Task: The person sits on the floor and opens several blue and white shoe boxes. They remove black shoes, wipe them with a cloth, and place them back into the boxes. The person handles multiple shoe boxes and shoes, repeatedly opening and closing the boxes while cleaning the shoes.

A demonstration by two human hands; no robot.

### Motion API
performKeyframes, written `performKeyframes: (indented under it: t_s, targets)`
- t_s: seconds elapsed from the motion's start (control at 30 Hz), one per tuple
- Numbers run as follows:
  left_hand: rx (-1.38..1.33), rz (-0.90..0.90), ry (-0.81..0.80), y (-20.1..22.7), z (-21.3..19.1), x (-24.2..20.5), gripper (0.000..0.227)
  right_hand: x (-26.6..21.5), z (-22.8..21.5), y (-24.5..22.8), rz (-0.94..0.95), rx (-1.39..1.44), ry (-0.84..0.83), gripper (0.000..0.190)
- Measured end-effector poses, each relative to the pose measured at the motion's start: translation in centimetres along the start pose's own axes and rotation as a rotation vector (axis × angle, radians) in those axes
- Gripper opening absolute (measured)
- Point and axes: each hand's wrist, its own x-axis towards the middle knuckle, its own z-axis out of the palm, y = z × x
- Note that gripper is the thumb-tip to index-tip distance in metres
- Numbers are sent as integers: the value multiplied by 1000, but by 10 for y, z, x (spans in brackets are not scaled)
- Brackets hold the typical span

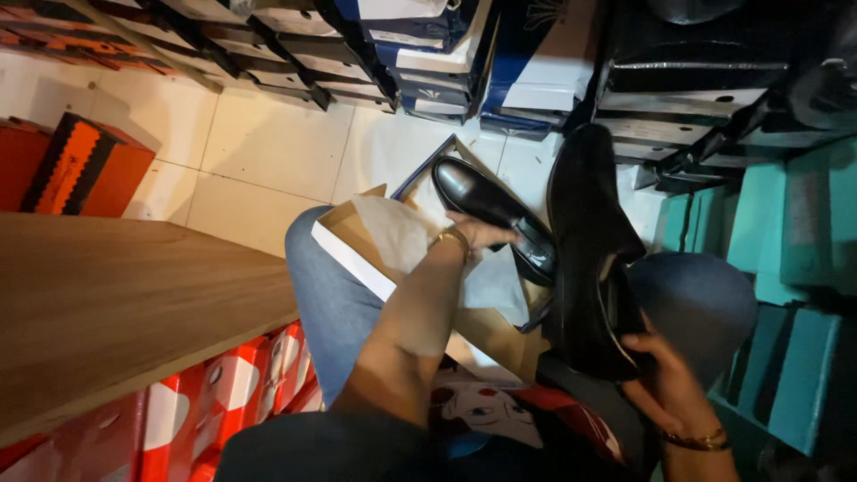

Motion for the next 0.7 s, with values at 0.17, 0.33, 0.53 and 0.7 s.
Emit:
performKeyframes:
  t_s: [0.17, 0.33, 0.53, 0.7]
  targets:
    - [400, 192, 125, 2, 17, -7, 129, 19, 6, 8, 44, 63, 139, 63]
    - [98, -96, 221, 15, 18, -42, 143, 30, -45, 26, 15, -13, -102, 34]
    - [3, -350, 646, 11, 46, 37, 118, 25, -7, 12, -26, -32, -49, 54]
    - [232, 103, 178, 9, -11, -7, 37, 24, -12, 16, -13, -8, -78, 58]
